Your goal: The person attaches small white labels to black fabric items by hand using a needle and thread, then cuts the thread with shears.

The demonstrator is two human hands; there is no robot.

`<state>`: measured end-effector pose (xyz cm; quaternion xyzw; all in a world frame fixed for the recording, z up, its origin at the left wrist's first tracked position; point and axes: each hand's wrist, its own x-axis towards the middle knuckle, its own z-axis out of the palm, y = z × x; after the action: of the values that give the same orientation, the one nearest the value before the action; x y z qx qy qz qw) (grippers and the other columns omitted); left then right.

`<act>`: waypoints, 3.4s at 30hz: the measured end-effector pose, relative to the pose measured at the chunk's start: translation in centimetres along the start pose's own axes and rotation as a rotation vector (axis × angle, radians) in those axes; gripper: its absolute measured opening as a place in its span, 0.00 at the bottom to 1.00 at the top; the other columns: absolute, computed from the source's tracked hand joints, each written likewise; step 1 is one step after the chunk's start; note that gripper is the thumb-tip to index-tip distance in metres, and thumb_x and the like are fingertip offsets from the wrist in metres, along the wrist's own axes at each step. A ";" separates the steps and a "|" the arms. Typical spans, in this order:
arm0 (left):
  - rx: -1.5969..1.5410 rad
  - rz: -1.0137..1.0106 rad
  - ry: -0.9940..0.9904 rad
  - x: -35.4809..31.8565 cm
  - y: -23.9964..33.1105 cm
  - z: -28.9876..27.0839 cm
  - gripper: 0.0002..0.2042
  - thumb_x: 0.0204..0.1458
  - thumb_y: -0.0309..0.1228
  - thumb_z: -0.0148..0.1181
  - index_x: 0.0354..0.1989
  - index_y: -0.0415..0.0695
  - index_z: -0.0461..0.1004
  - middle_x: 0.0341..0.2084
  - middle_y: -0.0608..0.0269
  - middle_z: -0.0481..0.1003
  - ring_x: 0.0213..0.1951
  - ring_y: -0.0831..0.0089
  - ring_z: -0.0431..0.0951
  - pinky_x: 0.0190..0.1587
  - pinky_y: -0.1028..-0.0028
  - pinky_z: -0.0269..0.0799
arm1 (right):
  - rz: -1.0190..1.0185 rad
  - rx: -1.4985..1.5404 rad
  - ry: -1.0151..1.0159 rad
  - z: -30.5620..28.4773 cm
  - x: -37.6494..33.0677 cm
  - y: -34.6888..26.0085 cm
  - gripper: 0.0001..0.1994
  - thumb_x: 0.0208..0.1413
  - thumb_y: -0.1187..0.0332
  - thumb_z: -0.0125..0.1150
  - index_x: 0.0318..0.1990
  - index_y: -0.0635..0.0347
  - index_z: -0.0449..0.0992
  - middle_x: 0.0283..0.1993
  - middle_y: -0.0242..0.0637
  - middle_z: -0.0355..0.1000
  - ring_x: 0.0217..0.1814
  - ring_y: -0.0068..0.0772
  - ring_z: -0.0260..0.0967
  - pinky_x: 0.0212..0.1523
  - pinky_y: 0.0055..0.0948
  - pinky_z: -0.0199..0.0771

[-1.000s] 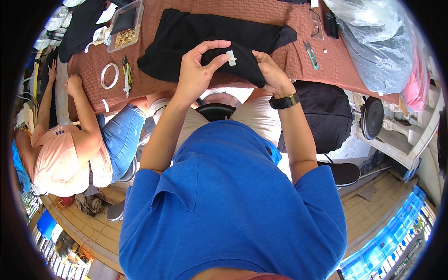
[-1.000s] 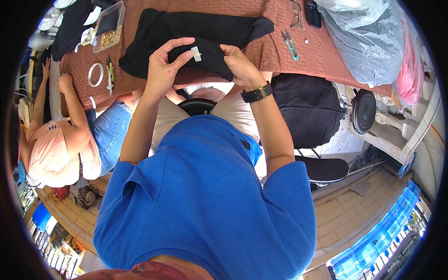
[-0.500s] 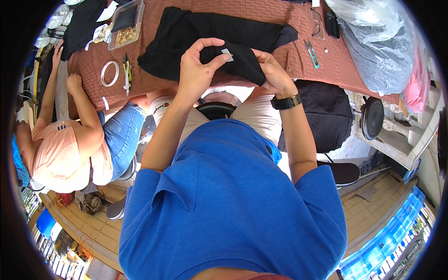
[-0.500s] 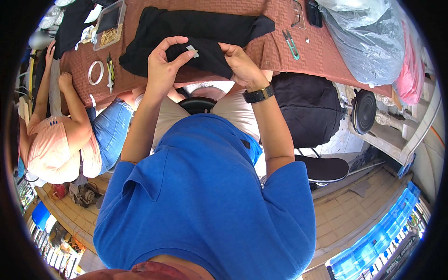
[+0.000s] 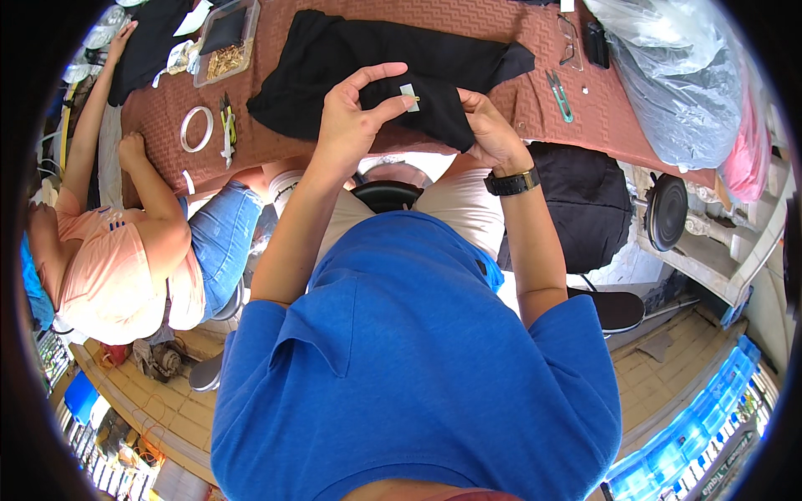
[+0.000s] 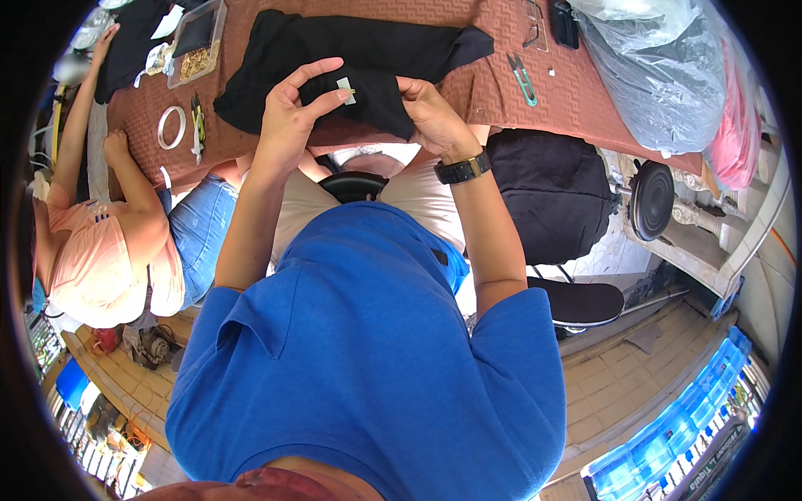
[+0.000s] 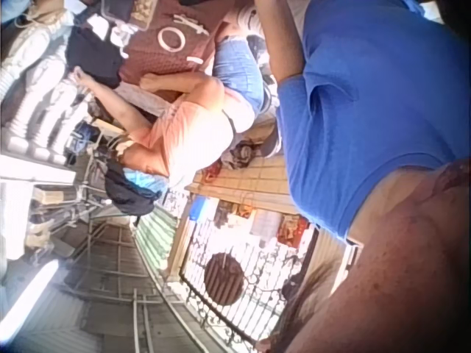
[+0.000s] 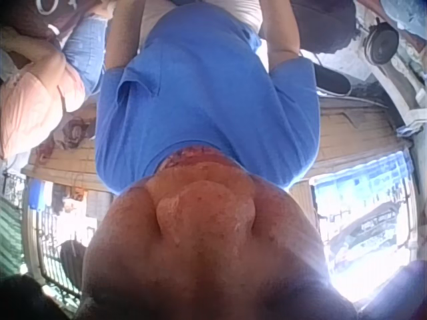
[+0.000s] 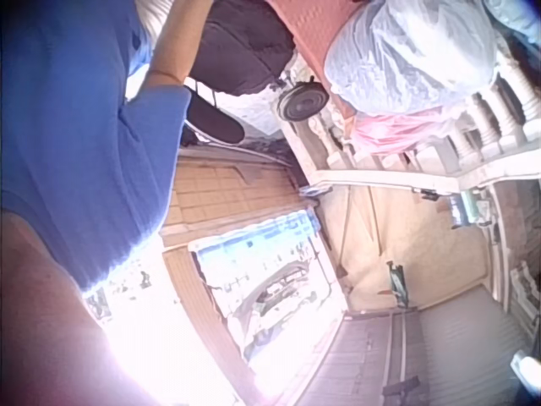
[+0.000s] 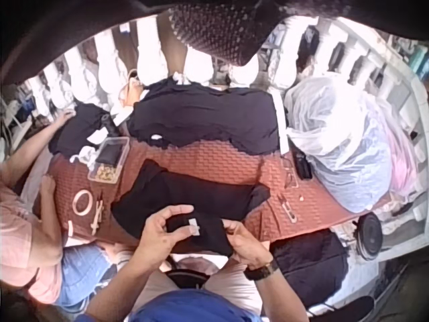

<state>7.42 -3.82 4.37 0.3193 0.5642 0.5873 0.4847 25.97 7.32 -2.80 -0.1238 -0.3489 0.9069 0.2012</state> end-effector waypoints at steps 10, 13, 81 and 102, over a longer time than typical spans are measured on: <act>0.045 -0.046 -0.013 0.0 0.4 0.2 0.22 0.50 0.21 0.68 0.56 0.39 0.77 0.36 0.66 0.81 0.36 0.86 0.78 0.40 0.86 0.72 | 0.011 -0.032 0.136 0.4 0.1 0.2 0.14 0.60 0.81 0.58 0.53 0.66 0.77 0.47 0.37 0.79 0.44 0.23 0.80 0.45 0.21 0.84; 0.055 -0.055 -0.005 0.2 0.0 0.2 0.22 0.50 0.20 0.68 0.56 0.39 0.77 0.37 0.64 0.81 0.38 0.84 0.79 0.43 0.84 0.73 | -0.039 -0.146 0.265 1.4 0.3 0.2 0.13 0.60 0.81 0.59 0.51 0.65 0.75 0.45 0.35 0.79 0.40 0.19 0.79 0.38 0.15 0.81; -0.141 0.143 0.016 1.9 -0.8 -0.6 0.21 0.51 0.16 0.68 0.55 0.37 0.74 0.39 0.61 0.80 0.41 0.78 0.81 0.47 0.82 0.75 | -0.643 -1.011 0.383 6.1 0.9 -0.9 0.06 0.55 0.78 0.68 0.40 0.61 0.83 0.35 0.33 0.74 0.33 0.24 0.72 0.33 0.23 0.70; -0.157 0.071 -0.013 1.5 -0.1 -0.4 0.22 0.52 0.17 0.67 0.58 0.37 0.74 0.42 0.61 0.80 0.42 0.79 0.81 0.49 0.81 0.74 | -0.659 -1.130 0.449 6.1 0.9 -1.8 0.08 0.52 0.78 0.69 0.39 0.60 0.85 0.29 0.32 0.69 0.29 0.24 0.67 0.30 0.23 0.69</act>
<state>6.54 -2.58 3.98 0.3038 0.5015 0.6445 0.4907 23.48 5.42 2.76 -0.2820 -0.7373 0.4300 0.4381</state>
